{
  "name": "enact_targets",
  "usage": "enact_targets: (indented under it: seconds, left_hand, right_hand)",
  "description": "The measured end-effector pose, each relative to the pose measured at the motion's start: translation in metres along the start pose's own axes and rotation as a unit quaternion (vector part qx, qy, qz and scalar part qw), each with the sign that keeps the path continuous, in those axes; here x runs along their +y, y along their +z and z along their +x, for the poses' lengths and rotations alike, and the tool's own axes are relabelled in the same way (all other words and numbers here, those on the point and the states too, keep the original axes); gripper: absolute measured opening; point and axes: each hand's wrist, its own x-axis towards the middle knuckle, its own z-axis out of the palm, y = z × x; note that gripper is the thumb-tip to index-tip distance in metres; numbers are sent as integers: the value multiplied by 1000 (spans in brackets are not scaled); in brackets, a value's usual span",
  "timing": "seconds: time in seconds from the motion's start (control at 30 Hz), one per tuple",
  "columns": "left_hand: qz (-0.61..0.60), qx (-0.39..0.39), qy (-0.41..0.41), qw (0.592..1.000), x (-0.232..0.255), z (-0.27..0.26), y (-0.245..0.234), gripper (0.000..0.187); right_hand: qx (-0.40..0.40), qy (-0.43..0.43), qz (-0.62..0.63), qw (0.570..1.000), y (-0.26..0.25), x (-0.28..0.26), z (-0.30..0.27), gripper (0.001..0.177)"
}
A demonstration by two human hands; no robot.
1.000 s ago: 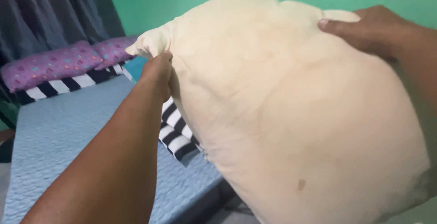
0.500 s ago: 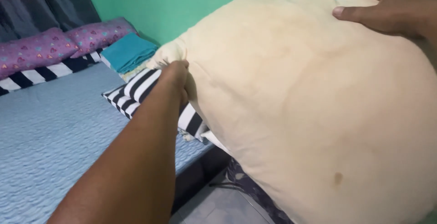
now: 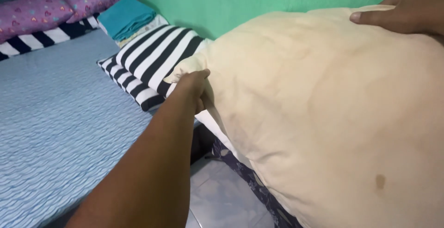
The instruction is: The person repeatedly picks up various pillows from a bed and places them into a cardboard box near a window. The pillows include a white pillow, a black-and-white striped pillow, a pink heart-patterned pillow, and a light blue pillow.
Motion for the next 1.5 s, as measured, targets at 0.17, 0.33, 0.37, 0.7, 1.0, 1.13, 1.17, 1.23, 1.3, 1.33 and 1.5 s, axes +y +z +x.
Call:
enact_targets:
  seconds: [0.17,0.33,0.37,0.7,1.0,1.13,1.17,1.23,1.3,1.33,1.5]
  left_hand:
    - [50,-8,34,998,-23,-21,12,86]
    - [187,4,1,982,-42,-21,15,90]
    - [153,14,23,988,-47,-15,16,92]
    - [176,44,74,981,-58,-2,32,71]
    - [160,25,46,986,-53,-7,33,71]
    - [171,36,44,984,-44,-3,31,75]
    - [166,49,60,983,-41,-3,31,82]
    - [161,57,79,982,-35,-5,31,90]
    - [108,73,79,988,-28,-8,30,99]
    - [107,69,81,989,-27,-5,28,99]
    - [69,28,145,987,-8,-8,21,109]
  right_hand:
    - [31,-35,-23,999,46,19,0,89]
    - [17,-6,-5,1000,65,7,-20,84]
    - [23,-9,-8,1000,67,6,-21,85]
    - [-46,-2,-33,998,109,34,-7,82]
    - [-120,4,-18,993,124,42,9,83]
    - [-132,10,-32,991,117,36,21,83]
    - [-127,7,-41,991,119,37,27,82]
    - [-120,6,-52,991,115,36,28,81]
    - [-88,-17,-19,996,105,31,19,82]
    - [-84,-15,-21,996,100,25,18,82]
    - [-96,27,107,989,53,-32,-18,81]
